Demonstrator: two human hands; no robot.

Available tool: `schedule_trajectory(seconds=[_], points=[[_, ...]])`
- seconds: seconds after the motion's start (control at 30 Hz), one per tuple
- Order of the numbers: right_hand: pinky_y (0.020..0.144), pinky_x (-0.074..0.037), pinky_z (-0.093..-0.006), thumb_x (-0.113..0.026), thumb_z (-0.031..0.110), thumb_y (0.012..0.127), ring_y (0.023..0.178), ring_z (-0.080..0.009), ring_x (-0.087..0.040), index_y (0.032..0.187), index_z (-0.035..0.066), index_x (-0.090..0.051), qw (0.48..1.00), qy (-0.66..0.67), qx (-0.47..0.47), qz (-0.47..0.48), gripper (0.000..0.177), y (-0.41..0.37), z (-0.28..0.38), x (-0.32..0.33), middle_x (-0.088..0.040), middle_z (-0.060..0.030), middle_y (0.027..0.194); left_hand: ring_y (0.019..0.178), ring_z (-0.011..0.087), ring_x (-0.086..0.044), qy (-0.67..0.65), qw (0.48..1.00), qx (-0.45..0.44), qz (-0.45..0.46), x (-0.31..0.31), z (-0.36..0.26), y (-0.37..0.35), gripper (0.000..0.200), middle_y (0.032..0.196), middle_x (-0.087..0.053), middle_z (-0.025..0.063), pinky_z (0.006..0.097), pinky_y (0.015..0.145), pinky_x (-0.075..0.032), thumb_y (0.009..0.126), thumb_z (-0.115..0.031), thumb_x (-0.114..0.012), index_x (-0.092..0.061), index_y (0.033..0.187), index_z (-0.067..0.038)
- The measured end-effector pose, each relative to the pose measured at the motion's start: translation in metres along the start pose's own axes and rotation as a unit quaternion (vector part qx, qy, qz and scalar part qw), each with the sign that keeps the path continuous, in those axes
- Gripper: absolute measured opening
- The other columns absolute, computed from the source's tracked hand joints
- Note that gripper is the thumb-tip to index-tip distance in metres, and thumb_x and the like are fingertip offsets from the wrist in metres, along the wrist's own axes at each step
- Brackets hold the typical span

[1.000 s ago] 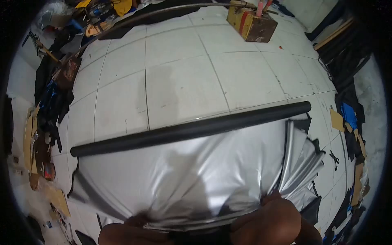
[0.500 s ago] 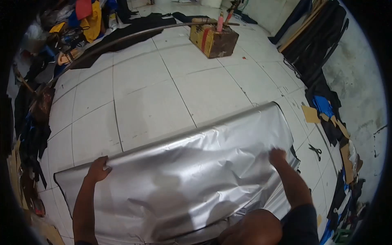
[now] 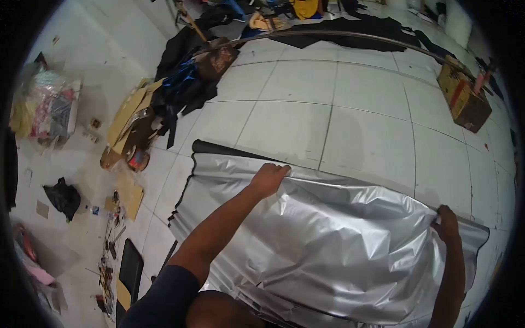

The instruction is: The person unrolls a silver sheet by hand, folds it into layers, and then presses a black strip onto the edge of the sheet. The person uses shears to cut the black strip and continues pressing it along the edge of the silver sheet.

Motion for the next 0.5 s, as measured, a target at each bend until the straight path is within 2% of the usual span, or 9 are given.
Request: schedule_trajectory(seconds=[0.1,0.17,0.3,0.33,0.37,0.4,0.43,0.47,0.5], points=[[0.076,-0.043,-0.0415,-0.063,-0.002,0.068,0.086,-0.0369,-0.053,0.096,0.000,-0.053,0.995,0.045,-0.037,-0.086,0.030,-0.028,-0.016,0.009,-0.054,-0.0187,0.091,0.091,0.0300,-0.056,0.013,0.999,0.008,-0.050,0.024,-0.001,-0.004,0.016,0.091,-0.059,0.0110,0.0407,0.076,-0.048,0.077,-0.004,-0.054,-0.065,0.088,-0.006],[0.077,-0.043,-0.0426,-0.059,-0.005,0.070,0.087,-0.0381,-0.053,0.098,-0.001,-0.055,0.991,0.003,0.037,-0.127,0.029,-0.039,-0.003,0.032,-0.054,-0.0199,0.092,0.090,0.0291,-0.056,-0.027,0.990,0.031,-0.134,0.071,-0.006,-0.006,0.015,0.088,-0.058,0.0099,0.0391,0.073,-0.049,0.076,-0.003,-0.055,-0.067,0.085,-0.007],[0.077,-0.041,-0.0456,-0.051,-0.005,0.074,0.089,-0.0426,-0.052,0.095,-0.003,-0.058,0.966,-0.098,0.034,-0.237,0.021,-0.116,0.038,0.066,-0.054,-0.0232,0.095,0.088,0.0307,-0.054,0.002,0.992,0.041,-0.115,0.102,-0.023,-0.060,0.019,0.085,-0.055,0.0097,0.0399,0.072,-0.048,0.074,-0.004,-0.056,-0.065,0.091,-0.007],[0.077,-0.041,-0.0455,-0.050,-0.004,0.075,0.089,-0.0423,-0.051,0.095,-0.004,-0.057,0.986,-0.049,-0.032,-0.154,0.021,-0.138,0.055,0.071,-0.054,-0.0230,0.095,0.088,0.0307,-0.054,-0.018,0.994,0.042,-0.103,0.103,-0.032,-0.085,0.024,0.086,-0.055,0.0102,0.0402,0.071,-0.048,0.072,-0.002,-0.055,-0.065,0.093,-0.007],[0.076,-0.041,-0.0459,-0.049,-0.001,0.076,0.089,-0.0416,-0.051,0.095,-0.003,-0.058,0.982,-0.104,-0.004,-0.156,0.021,-0.175,0.032,0.041,-0.054,-0.0235,0.095,0.087,0.0308,-0.054,-0.040,0.994,0.044,-0.087,0.098,-0.041,-0.117,0.029,0.087,-0.054,0.0107,0.0406,0.071,-0.048,0.070,0.000,-0.053,-0.065,0.095,-0.007],[0.078,-0.041,-0.0447,-0.050,0.002,0.080,0.089,-0.0380,-0.052,0.097,-0.003,-0.057,0.996,-0.035,-0.070,-0.046,0.019,-0.211,0.027,0.018,-0.054,-0.0220,0.096,0.085,0.0314,-0.054,-0.039,0.997,0.063,-0.031,0.083,-0.047,-0.148,0.030,0.085,-0.054,0.0114,0.0413,0.071,-0.047,0.069,0.000,-0.053,-0.065,0.095,-0.007],[0.083,-0.041,-0.0474,-0.048,0.003,0.084,0.092,-0.0422,-0.052,0.104,-0.005,-0.055,0.996,-0.036,0.022,-0.075,0.022,-0.253,0.026,-0.010,-0.055,-0.0237,0.100,0.082,0.0317,-0.054,-0.061,0.998,0.032,-0.002,0.063,-0.053,-0.185,0.030,0.083,-0.055,0.0120,0.0411,0.071,-0.046,0.069,-0.001,-0.053,-0.065,0.095,-0.007],[0.091,-0.038,-0.0466,-0.050,0.006,0.084,0.101,-0.0423,-0.050,0.112,-0.004,-0.053,0.979,-0.142,0.047,-0.137,0.030,-0.317,-0.014,-0.065,-0.055,-0.0238,0.105,0.080,0.0308,-0.055,-0.097,0.994,0.039,0.040,0.052,-0.062,-0.217,0.029,0.081,-0.055,0.0120,0.0412,0.071,-0.046,0.068,-0.002,-0.055,-0.065,0.095,-0.007],[0.092,-0.037,-0.0461,-0.050,0.007,0.084,0.102,-0.0417,-0.049,0.113,-0.004,-0.053,0.994,-0.082,0.041,-0.055,0.031,-0.333,0.002,-0.076,-0.055,-0.0236,0.106,0.080,0.0301,-0.055,-0.125,0.988,0.053,0.068,0.045,-0.073,-0.247,0.028,0.080,-0.056,0.0118,0.0413,0.071,-0.046,0.067,-0.002,-0.056,-0.065,0.093,-0.007]])
Point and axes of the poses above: each hand's wrist, its own y-axis towards the middle knuckle, its own x-axis out of the back of the hand, z = x × y, the point moved 6 cm from there along y, towards the middle knuckle
